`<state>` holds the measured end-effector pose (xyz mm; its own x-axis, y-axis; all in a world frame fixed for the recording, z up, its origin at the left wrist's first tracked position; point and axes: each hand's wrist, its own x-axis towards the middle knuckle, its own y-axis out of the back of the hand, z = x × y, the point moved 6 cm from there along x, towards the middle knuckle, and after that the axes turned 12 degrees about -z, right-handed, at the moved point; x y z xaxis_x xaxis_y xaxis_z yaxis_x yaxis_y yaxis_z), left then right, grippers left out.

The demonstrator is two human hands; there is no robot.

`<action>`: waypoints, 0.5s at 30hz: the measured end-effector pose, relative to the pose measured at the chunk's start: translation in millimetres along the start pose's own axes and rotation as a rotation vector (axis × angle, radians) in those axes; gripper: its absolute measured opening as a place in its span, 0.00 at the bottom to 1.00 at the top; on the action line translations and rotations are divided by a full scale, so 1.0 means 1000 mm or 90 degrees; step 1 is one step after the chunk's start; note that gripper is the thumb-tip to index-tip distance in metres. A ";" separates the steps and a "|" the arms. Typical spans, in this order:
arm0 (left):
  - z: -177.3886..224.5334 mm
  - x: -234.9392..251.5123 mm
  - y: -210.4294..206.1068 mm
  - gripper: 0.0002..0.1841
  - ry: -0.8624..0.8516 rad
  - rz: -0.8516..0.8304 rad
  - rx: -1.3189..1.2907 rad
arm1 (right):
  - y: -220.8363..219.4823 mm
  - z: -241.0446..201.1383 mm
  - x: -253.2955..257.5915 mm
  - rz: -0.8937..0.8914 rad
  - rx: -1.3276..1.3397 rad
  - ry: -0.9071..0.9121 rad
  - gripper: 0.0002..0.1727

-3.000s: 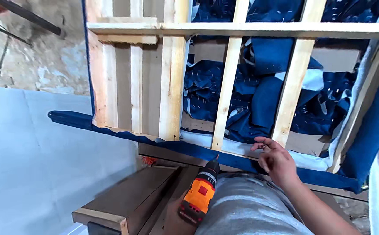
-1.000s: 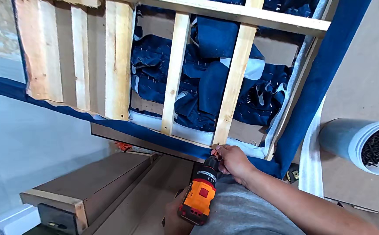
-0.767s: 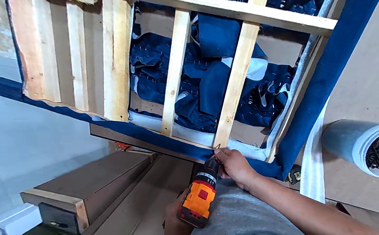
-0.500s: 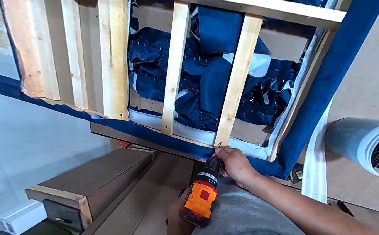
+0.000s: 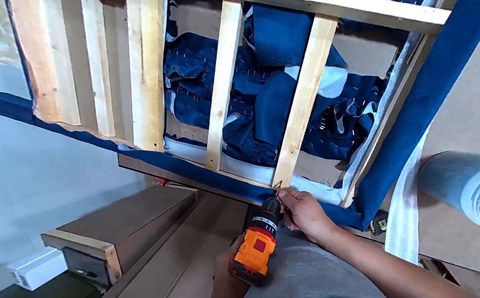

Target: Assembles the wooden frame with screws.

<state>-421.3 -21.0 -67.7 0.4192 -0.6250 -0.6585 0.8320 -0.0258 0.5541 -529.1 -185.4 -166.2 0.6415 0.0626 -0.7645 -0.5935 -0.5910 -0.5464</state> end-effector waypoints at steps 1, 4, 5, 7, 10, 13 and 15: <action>0.002 0.001 0.001 0.24 -0.004 0.001 0.003 | 0.007 0.000 -0.006 0.003 -0.042 0.000 0.23; -0.008 -0.001 -0.005 0.26 -0.045 0.025 0.007 | 0.025 -0.001 -0.021 0.029 -0.155 -0.011 0.23; -0.007 -0.001 -0.005 0.25 -0.038 0.019 -0.004 | 0.028 0.002 -0.025 0.038 -0.170 -0.023 0.22; 0.006 0.004 -0.001 0.21 0.013 -0.014 -0.032 | 0.031 0.004 -0.027 0.044 -0.170 -0.034 0.22; 0.011 0.006 0.000 0.21 0.002 0.003 -0.003 | 0.030 0.004 -0.024 0.029 -0.155 -0.042 0.22; 0.020 0.009 0.004 0.20 0.011 -0.008 -0.044 | 0.032 0.005 -0.023 0.018 -0.159 -0.043 0.23; 0.006 0.007 -0.004 0.23 -0.026 0.005 -0.052 | 0.034 0.004 -0.022 0.014 -0.177 -0.044 0.24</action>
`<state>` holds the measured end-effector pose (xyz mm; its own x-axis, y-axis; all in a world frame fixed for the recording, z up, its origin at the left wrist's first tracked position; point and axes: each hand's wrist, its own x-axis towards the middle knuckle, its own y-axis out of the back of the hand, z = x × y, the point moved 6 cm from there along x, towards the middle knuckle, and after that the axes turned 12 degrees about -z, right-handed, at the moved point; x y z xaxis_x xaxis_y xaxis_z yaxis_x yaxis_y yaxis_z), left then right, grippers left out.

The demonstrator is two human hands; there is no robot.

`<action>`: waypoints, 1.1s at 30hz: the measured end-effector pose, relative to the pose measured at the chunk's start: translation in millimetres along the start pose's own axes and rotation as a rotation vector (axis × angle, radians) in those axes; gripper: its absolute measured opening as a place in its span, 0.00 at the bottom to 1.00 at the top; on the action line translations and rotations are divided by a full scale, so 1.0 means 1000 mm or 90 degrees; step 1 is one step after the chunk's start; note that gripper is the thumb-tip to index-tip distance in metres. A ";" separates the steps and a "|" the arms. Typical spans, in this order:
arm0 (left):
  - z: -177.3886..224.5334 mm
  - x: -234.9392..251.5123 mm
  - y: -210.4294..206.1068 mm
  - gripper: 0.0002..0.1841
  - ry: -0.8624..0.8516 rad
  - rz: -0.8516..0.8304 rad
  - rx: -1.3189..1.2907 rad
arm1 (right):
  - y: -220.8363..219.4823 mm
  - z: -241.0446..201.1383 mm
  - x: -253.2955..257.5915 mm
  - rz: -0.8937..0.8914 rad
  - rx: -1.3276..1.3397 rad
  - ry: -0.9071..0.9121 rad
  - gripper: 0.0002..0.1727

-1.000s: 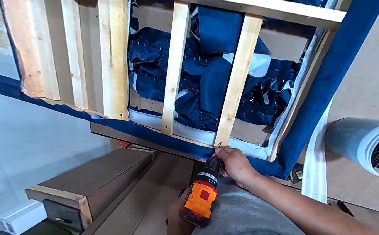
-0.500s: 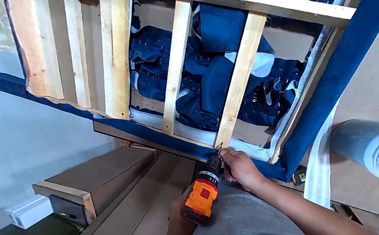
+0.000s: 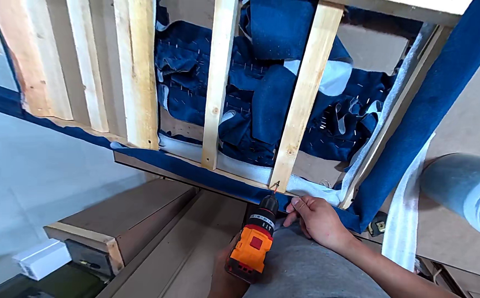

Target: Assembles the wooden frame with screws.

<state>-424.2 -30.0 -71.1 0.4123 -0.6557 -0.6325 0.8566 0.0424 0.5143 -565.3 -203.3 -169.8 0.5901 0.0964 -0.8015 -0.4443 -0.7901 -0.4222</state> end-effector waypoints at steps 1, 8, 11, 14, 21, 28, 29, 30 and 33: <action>-0.005 -0.001 -0.003 0.24 -0.012 0.004 -0.011 | 0.001 0.000 0.000 -0.001 -0.005 0.001 0.24; -0.012 0.000 -0.008 0.23 0.026 -0.013 -0.043 | 0.003 0.001 0.002 -0.024 -0.011 -0.005 0.24; -0.011 0.001 -0.009 0.23 0.018 -0.012 -0.021 | 0.003 0.001 0.002 -0.032 -0.013 -0.007 0.24; -0.008 0.003 -0.009 0.23 0.024 -0.018 -0.021 | 0.003 0.002 0.002 -0.040 -0.006 -0.012 0.25; -0.007 0.008 -0.009 0.22 0.028 -0.024 -0.036 | 0.004 0.002 0.002 -0.043 -0.003 -0.017 0.24; -0.007 0.012 -0.010 0.24 -0.003 -0.015 -0.043 | 0.003 0.000 0.001 -0.010 -0.033 0.002 0.24; -0.003 0.010 -0.008 0.21 0.007 -0.011 -0.040 | 0.002 -0.001 0.000 -0.009 -0.041 0.000 0.24; 0.001 0.009 -0.005 0.19 0.022 -0.018 -0.042 | 0.000 -0.001 -0.001 -0.008 -0.045 0.000 0.25; 0.013 0.014 -0.004 0.16 0.058 0.003 -0.015 | -0.001 -0.002 -0.001 -0.009 -0.040 0.001 0.25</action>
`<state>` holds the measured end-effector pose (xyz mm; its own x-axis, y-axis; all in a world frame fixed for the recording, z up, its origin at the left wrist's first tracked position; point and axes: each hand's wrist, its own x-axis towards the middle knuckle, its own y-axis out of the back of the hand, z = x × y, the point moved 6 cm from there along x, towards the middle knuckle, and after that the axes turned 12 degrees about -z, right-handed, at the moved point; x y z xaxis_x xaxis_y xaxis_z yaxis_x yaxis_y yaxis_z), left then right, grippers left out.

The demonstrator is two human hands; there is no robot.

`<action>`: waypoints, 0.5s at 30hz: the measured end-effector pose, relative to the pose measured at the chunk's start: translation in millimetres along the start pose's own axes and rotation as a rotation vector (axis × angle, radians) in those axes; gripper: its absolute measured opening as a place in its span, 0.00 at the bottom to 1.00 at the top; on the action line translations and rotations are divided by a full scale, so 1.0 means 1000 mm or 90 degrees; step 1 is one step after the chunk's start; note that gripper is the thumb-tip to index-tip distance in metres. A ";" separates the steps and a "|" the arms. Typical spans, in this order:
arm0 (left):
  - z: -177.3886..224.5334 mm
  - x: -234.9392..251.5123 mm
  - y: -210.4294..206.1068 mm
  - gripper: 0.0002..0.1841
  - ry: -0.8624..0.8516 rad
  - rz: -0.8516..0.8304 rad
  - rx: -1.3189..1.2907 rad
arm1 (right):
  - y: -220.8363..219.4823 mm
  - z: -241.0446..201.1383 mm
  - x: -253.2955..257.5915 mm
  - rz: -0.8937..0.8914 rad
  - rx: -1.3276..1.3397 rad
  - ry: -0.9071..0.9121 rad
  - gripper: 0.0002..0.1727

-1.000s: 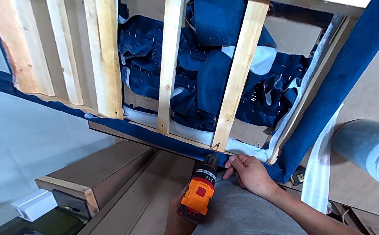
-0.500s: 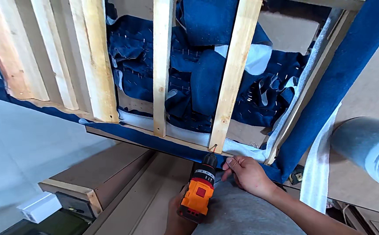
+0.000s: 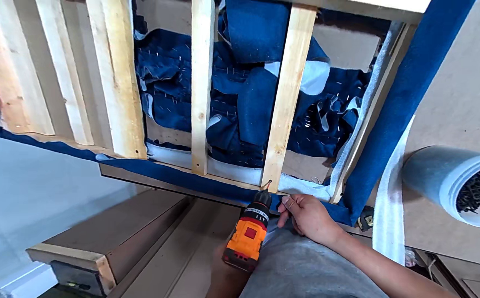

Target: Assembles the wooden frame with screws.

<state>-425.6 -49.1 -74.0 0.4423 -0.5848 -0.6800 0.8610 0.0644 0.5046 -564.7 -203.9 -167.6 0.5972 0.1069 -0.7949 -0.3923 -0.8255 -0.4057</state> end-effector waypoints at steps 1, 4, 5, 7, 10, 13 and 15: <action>0.003 0.003 0.000 0.16 0.008 0.007 0.013 | 0.000 0.000 0.001 -0.001 0.002 0.001 0.25; 0.009 0.005 0.000 0.16 0.016 -0.011 -0.022 | -0.001 -0.001 0.001 0.014 -0.010 0.006 0.25; 0.008 0.001 0.001 0.17 -0.005 0.005 -0.024 | -0.005 -0.001 0.000 0.019 -0.012 0.012 0.25; -0.006 0.000 -0.004 0.22 -0.080 0.054 0.011 | -0.006 -0.002 0.001 0.033 -0.023 0.042 0.25; -0.023 -0.005 -0.009 0.26 -0.047 0.015 0.016 | -0.011 0.000 -0.007 0.028 -0.084 0.092 0.25; -0.027 -0.014 0.004 0.27 -0.029 0.023 0.066 | -0.002 -0.008 -0.049 0.077 -0.139 0.183 0.22; -0.010 -0.030 0.014 0.29 -0.056 0.014 0.020 | 0.030 -0.013 -0.114 0.242 -0.210 0.228 0.17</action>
<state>-424.3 -22.4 -52.3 0.4363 -0.6521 -0.6200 0.8424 0.0538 0.5362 -635.2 -248.0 -82.5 0.6786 -0.3736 -0.6324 -0.4212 -0.9033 0.0817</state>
